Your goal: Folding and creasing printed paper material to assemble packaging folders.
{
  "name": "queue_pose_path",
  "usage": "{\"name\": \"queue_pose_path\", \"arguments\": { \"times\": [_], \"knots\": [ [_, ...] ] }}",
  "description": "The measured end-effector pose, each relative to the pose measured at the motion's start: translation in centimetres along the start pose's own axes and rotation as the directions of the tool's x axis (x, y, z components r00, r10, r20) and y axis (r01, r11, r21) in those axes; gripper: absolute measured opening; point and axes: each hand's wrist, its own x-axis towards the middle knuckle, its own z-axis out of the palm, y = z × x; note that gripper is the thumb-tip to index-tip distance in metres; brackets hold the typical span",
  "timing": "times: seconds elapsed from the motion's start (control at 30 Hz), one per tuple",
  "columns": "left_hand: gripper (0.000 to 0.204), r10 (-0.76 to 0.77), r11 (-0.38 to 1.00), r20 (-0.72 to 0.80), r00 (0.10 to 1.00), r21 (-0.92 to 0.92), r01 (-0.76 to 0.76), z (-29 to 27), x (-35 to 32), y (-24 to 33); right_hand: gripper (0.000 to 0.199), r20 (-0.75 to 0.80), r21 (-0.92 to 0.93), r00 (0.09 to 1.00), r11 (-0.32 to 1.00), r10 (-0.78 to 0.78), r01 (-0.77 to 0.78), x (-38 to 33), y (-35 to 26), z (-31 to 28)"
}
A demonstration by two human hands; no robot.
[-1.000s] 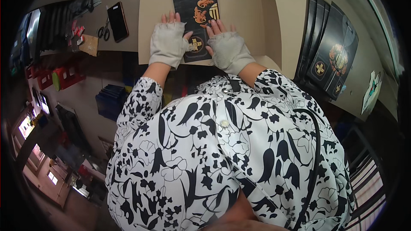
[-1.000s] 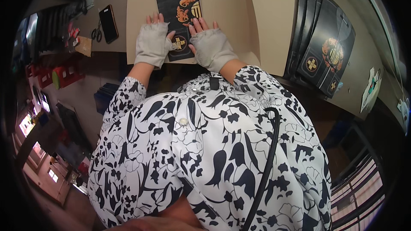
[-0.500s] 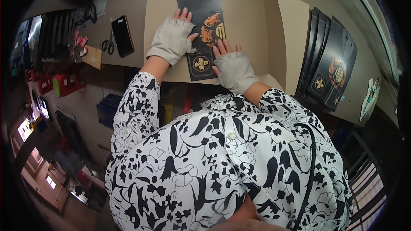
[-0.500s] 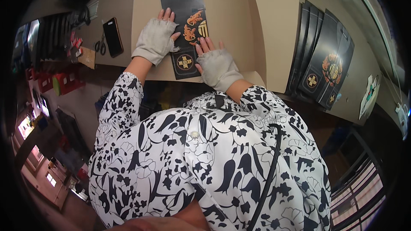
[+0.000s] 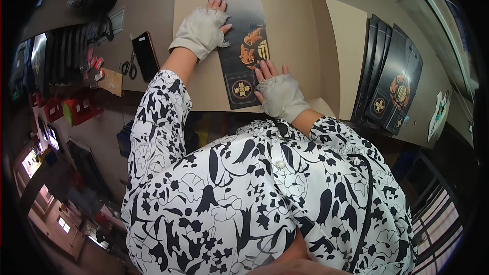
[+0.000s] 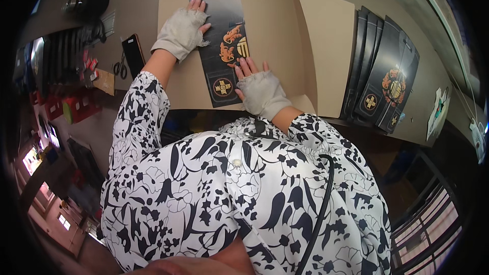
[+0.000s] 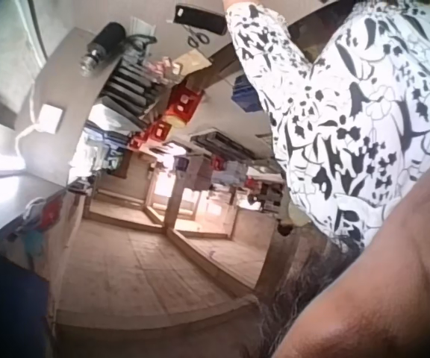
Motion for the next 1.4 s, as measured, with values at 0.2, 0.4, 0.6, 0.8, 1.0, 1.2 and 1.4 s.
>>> {"name": "queue_pose_path", "arguments": {
  "times": [0.2,0.4,0.6,0.8,1.0,1.2,1.4],
  "knots": [
    [0.07,-0.062,0.998,0.02,0.998,0.029,0.061,0.5,5.1,-3.0,0.071,0.045,0.041,0.999,0.999,0.02,-0.022,0.2,-0.1,-0.8],
    [0.085,-0.271,0.957,0.052,0.961,0.122,0.263,-1.0,10.6,-5.0,0.071,0.088,0.089,0.996,0.996,0.022,-0.03,0.1,-0.3,-1.3],
    [0.081,-0.496,0.863,-0.175,0.85,0.005,0.504,0.1,10.8,-5.4,0.071,0.094,0.132,0.995,0.991,0.019,-0.032,0.0,-1.4,-1.3],
    [0.079,-0.486,0.868,-0.24,0.84,-0.021,0.496,1.9,5.8,-2.6,0.07,0.04,0.046,0.998,0.998,0.039,-0.041,1.7,-1.9,-1.5],
    [0.078,-0.37,0.921,-0.109,0.922,0.085,0.38,2.4,-3.6,3.0,0.07,0.001,0.009,0.999,0.999,0.038,-0.038,2.5,-3.6,-2.1],
    [0.08,-0.31,0.929,0.07,0.948,-0.19,0.318,-1.5,-13.1,11.4,0.072,-0.034,-0.04,0.995,0.994,0.098,-0.1,1.9,-2.8,-0.8],
    [0.079,-0.233,0.962,0.052,0.971,-0.136,0.238,-1.7,-16.4,15.9,0.069,-0.139,-0.044,0.987,0.995,0.081,-0.088,2.7,-0.4,-2.3]
  ]
}}
